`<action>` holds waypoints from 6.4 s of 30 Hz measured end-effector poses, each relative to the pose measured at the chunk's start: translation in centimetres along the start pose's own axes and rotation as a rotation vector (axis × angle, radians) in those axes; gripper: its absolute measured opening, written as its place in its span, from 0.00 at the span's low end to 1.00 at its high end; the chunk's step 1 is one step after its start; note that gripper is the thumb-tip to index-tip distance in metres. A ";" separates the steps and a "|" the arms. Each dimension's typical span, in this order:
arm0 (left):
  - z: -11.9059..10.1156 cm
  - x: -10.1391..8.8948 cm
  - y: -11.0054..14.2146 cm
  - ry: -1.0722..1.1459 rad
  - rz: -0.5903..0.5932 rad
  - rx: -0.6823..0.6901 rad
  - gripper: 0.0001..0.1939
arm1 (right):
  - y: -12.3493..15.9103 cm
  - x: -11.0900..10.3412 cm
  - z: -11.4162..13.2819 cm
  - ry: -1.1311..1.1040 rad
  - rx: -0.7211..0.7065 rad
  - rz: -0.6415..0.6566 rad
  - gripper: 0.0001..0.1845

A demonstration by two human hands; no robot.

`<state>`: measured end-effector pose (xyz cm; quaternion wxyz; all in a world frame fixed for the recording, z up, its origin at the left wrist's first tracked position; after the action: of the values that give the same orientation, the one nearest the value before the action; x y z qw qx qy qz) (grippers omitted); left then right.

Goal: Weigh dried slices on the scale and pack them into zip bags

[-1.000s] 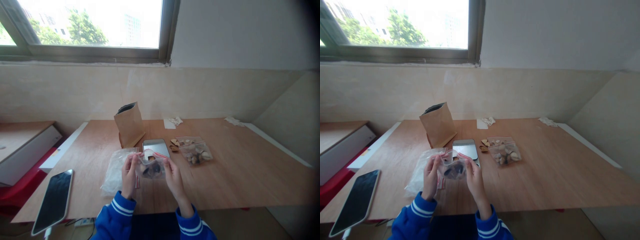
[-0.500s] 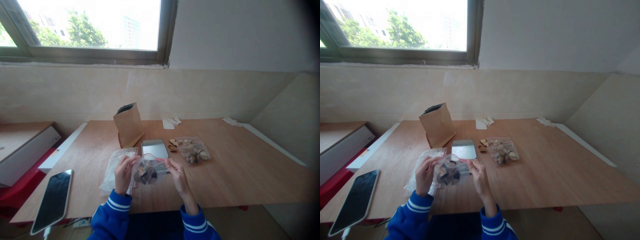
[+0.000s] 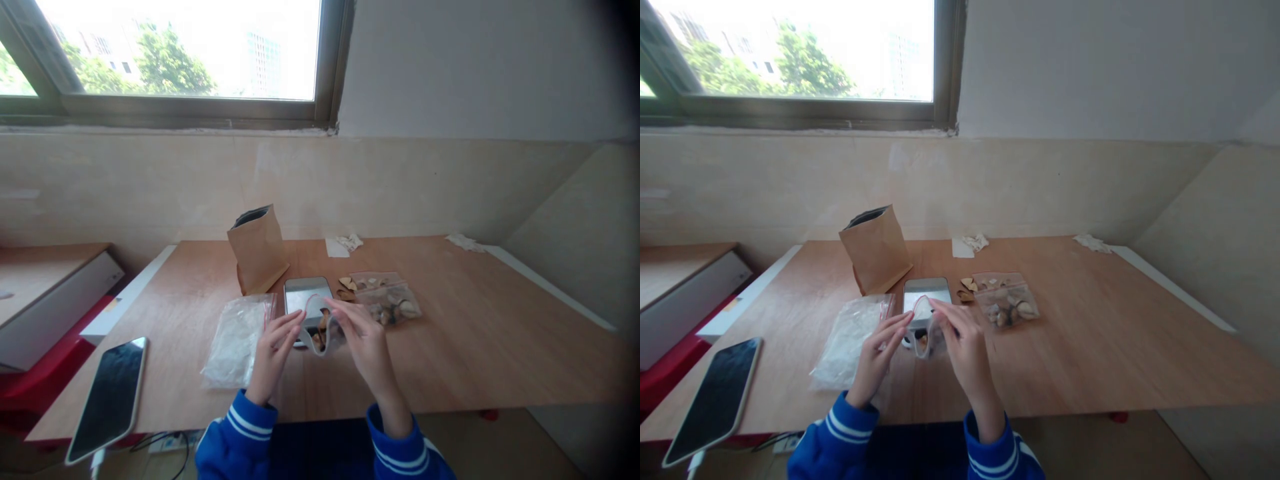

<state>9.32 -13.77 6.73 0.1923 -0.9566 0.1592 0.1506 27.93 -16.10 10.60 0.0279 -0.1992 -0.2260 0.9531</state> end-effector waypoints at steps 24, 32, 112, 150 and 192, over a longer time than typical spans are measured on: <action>4.5 1.4 -0.5 0.028 -0.261 -0.194 0.17 | 2.9 2.4 -10.6 -0.203 0.339 -0.253 0.26; 4.0 2.2 0.2 0.248 -0.270 -0.248 0.17 | 3.6 2.9 -11.5 -0.198 0.336 -0.291 0.26; 2.7 2.7 0.4 0.328 -0.117 -0.206 0.13 | 3.8 2.6 -8.9 -0.401 0.297 -0.303 0.16; 2.7 2.6 0.3 0.345 -0.129 -0.236 0.13 | 3.8 2.8 -9.1 -0.408 0.287 -0.245 0.16; 2.6 2.7 0.6 0.246 -0.081 -0.237 0.12 | 3.5 3.3 -8.5 -0.406 0.207 -0.016 0.09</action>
<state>10.99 -13.84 3.28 0.0633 -0.9894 0.1238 0.0423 28.42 -15.19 0.86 0.0097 0.0024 -0.1295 0.9915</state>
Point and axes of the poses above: each hand's wrist, its own y-axis away from the middle knuckle, its own x-axis out of the palm, z = x × y, the point moved 1 cm from there along -y, towards the middle knuckle, and after that the axes turned 11 degrees about z, right-handed, at the moved point
